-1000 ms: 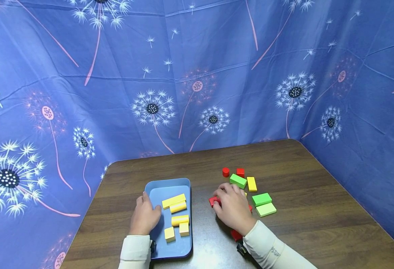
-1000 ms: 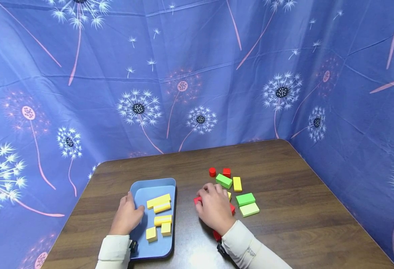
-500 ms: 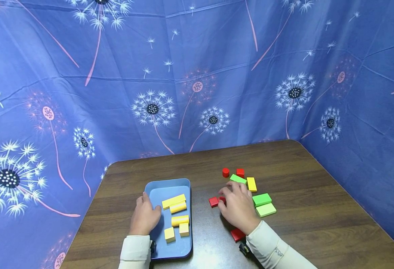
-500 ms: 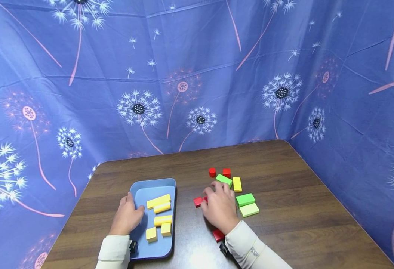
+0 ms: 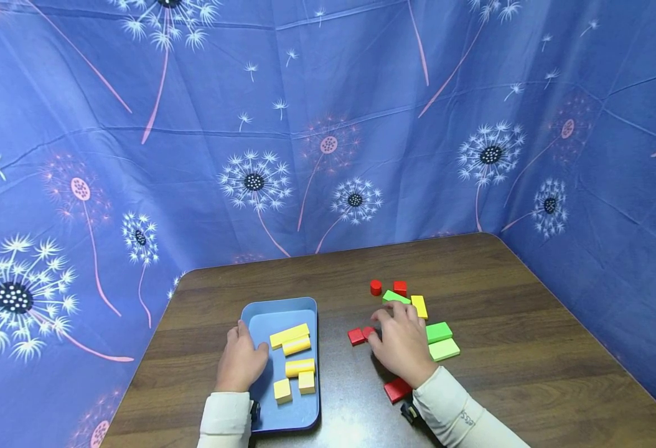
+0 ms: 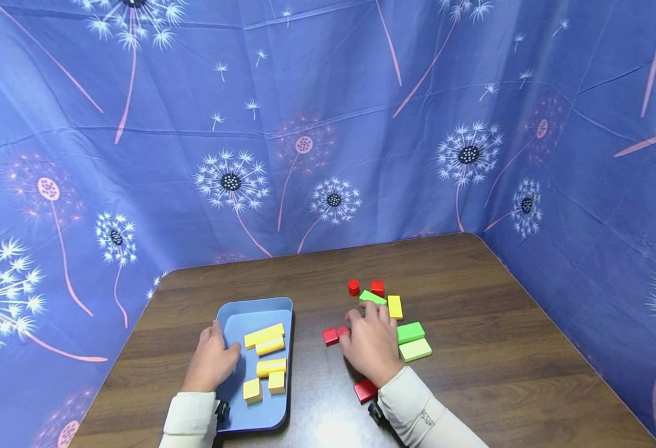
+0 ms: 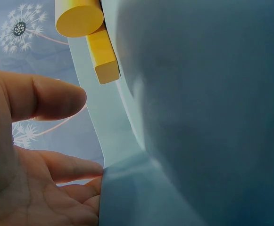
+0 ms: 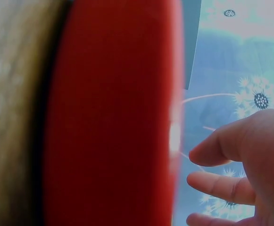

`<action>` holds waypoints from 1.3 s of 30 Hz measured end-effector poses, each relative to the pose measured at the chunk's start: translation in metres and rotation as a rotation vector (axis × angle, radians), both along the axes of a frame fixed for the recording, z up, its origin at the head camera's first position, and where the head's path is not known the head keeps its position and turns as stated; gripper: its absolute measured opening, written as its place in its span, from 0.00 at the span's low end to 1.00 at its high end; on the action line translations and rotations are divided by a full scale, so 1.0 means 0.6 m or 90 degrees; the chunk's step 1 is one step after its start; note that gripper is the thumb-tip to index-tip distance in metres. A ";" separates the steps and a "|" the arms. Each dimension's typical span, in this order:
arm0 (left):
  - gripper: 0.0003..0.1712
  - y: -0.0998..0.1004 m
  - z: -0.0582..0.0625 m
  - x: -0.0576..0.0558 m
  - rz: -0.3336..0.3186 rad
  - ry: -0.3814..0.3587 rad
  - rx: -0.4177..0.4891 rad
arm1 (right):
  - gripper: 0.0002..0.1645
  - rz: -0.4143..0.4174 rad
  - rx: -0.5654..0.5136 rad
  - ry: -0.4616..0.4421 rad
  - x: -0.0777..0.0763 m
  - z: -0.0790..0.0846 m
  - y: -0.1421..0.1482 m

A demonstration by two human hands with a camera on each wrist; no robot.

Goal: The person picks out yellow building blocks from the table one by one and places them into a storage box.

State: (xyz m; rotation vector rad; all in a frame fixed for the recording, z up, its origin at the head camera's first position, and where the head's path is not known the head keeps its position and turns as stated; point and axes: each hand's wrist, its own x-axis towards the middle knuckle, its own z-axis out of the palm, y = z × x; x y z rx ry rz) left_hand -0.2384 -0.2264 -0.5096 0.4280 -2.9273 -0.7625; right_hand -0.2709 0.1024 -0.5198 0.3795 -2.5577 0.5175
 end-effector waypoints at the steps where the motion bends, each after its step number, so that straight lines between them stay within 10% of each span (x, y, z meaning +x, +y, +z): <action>1: 0.47 0.000 0.000 0.000 0.000 0.000 0.000 | 0.13 0.001 -0.001 -0.002 0.000 0.000 0.001; 39: 0.47 0.000 -0.001 -0.001 0.001 -0.002 -0.002 | 0.16 -0.058 -0.018 -0.075 -0.015 -0.002 0.032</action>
